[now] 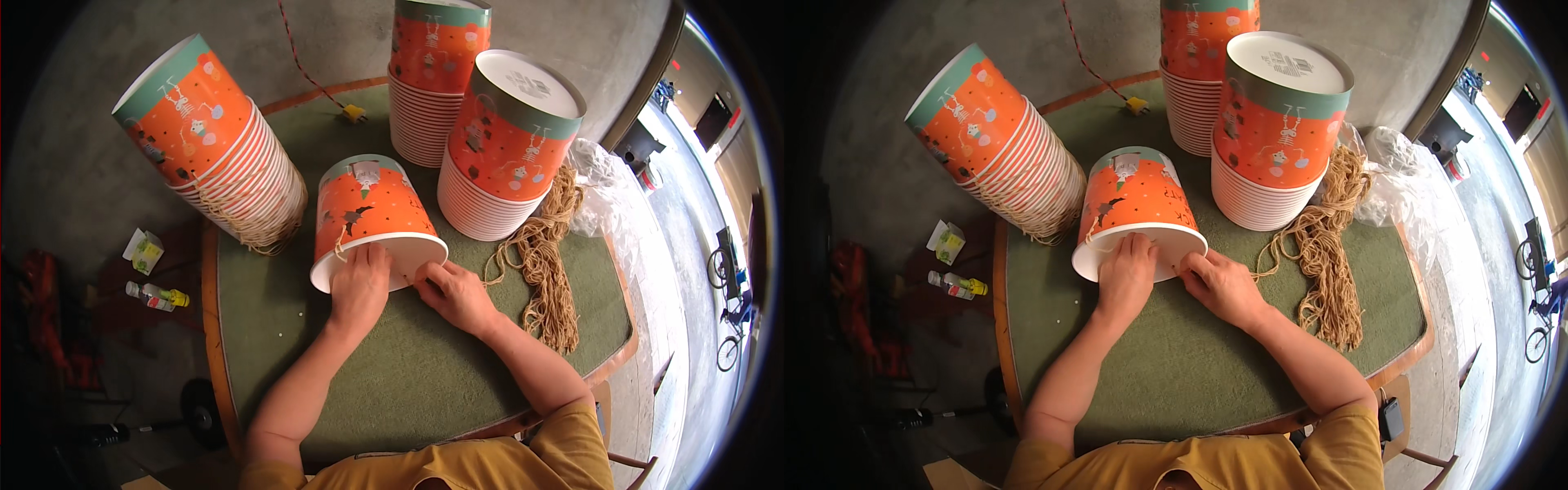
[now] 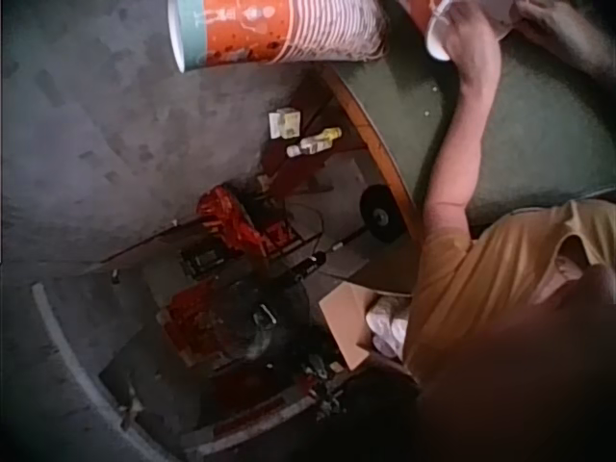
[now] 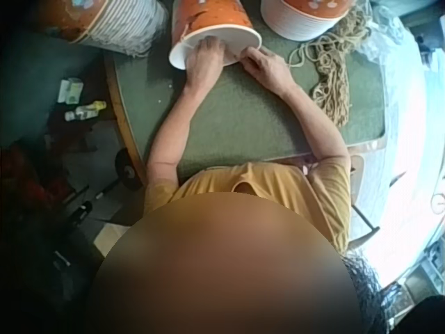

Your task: Tying strings to paper cups and stacking them in a workshop environment.

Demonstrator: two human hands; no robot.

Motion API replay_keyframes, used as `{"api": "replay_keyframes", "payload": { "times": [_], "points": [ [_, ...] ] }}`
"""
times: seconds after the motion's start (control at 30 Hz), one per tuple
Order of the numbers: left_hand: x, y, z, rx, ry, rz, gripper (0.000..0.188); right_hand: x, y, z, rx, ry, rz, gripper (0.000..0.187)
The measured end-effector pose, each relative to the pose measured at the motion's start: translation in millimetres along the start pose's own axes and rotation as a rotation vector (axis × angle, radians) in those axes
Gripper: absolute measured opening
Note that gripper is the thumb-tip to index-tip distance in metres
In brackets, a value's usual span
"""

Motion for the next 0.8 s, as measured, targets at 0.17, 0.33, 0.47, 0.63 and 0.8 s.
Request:
{"api": "replay_keyframes", "payload": {
  "times": [0.17,0.33,0.47,0.63,0.8],
  "points": [
    [-4,-20,-17,-0.507,0.279,-0.234,0.019,1,-3,8,0.117,-0.058,-0.085,0.017],
    [-16,-45,-15,-1.124,0.508,-0.378,0.025,4,-1,11,0.233,-0.03,-0.15,0.017],
    [-17,-46,-3,-1.379,0.607,-0.474,0.028,3,-5,15,0.263,0.003,-0.211,0.015],
    [-23,-55,-6,-1.521,0.627,-0.443,0.025,4,-5,11,0.29,0.019,-0.208,0.013],
    [-29,-66,-2,-1.461,0.561,-0.531,0.014,4,-5,15,0.257,0.009,-0.191,0.013]
  ]
}}
Point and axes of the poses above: each hand's wrist, its own x-axis towards the middle knuckle, its own y-axis out of the back of the hand, z = x × y, the point moved 10 cm from there along x, towards the middle knuckle, and after that the axes turned 9 degrees about x, right-handed, at the moved point
